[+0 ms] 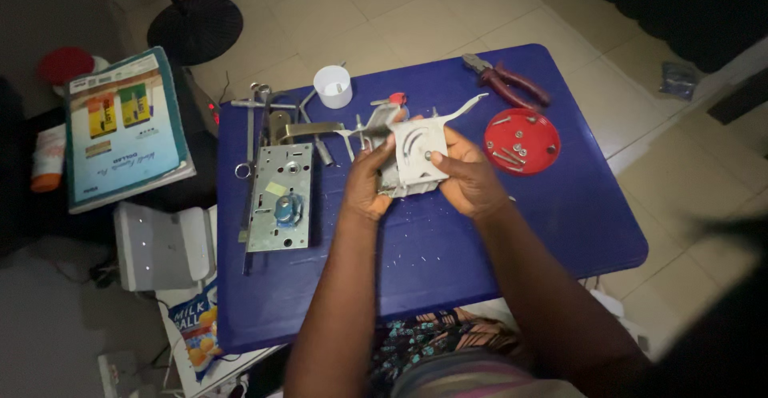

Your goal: The person disassembles a white mechanical bracket assembly by removing screws and nuts using a wrench and a screwdriver, separating the individual metal and plastic components on a blue table.

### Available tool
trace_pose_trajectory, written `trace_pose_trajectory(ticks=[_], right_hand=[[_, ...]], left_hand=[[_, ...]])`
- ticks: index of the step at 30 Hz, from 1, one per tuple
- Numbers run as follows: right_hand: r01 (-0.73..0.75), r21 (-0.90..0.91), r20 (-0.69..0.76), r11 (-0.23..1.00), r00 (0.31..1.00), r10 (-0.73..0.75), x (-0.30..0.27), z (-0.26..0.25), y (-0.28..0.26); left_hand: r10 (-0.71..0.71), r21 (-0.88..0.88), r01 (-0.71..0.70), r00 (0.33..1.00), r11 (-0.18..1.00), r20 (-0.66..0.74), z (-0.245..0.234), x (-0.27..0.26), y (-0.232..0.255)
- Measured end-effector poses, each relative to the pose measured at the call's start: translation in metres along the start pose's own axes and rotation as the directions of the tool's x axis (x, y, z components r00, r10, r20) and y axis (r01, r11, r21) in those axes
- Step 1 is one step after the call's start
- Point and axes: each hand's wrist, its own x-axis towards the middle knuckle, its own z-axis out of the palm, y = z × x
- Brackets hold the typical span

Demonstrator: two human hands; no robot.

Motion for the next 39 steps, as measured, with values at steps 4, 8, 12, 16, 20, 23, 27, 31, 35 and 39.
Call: trace_pose_trajectory(ticks=[4, 8, 12, 16, 20, 23, 27, 31, 35, 39], right_hand=[[0.025, 0.0, -0.088, 1.0, 0.996, -0.025, 0.004, 0.002, 0.007], [0.039, 0.029, -0.123, 0.999, 0.992, -0.035, 0.003, -0.001, 0.007], [0.047, 0.01, -0.108, 0.999, 0.993, -0.046, 0.002, 0.004, 0.003], [0.055, -0.036, -0.124, 0.998, 0.99, -0.059, 0.001, 0.007, 0.003], [0.074, -0.031, -0.167, 0.997, 0.983, -0.078, 0.004, 0.0, 0.009], [0.148, -0.174, -0.224, 0.974, 0.957, -0.185, 0.004, -0.004, 0.013], [0.268, -0.431, -0.09, 0.862, 0.938, -0.336, 0.003, 0.007, 0.017], [0.221, -0.574, -0.07, 0.788, 0.946, -0.316, -0.001, 0.027, 0.013], [0.271, -0.692, 0.026, 0.669, 0.936, -0.352, -0.002, 0.04, 0.008], [0.289, -0.709, -0.001, 0.643, 0.912, -0.411, -0.001, 0.048, 0.013]], left_hand=[[0.037, 0.054, -0.034, 0.997, 0.998, -0.066, -0.011, 0.006, -0.013], [0.023, 0.066, -0.018, 0.997, 0.998, -0.076, -0.009, 0.007, -0.013], [0.018, 0.036, -0.014, 0.994, 0.999, -0.107, -0.002, 0.005, -0.011], [0.057, 0.046, -0.054, 0.996, 0.997, -0.074, 0.001, 0.004, -0.01], [0.074, 0.053, -0.069, 0.992, 0.996, -0.1, -0.008, 0.007, -0.014], [0.163, 0.116, -0.144, 0.972, 0.983, -0.168, -0.018, 0.014, -0.022], [0.312, 0.242, -0.264, 0.931, 0.934, -0.188, -0.015, 0.014, -0.021], [0.385, 0.248, -0.345, 0.913, 0.905, -0.138, -0.003, 0.008, -0.013], [0.316, 0.175, -0.274, 0.901, 0.946, -0.299, -0.005, 0.01, -0.01], [0.349, 0.152, -0.316, 0.881, 0.936, -0.32, -0.017, 0.014, -0.016]])
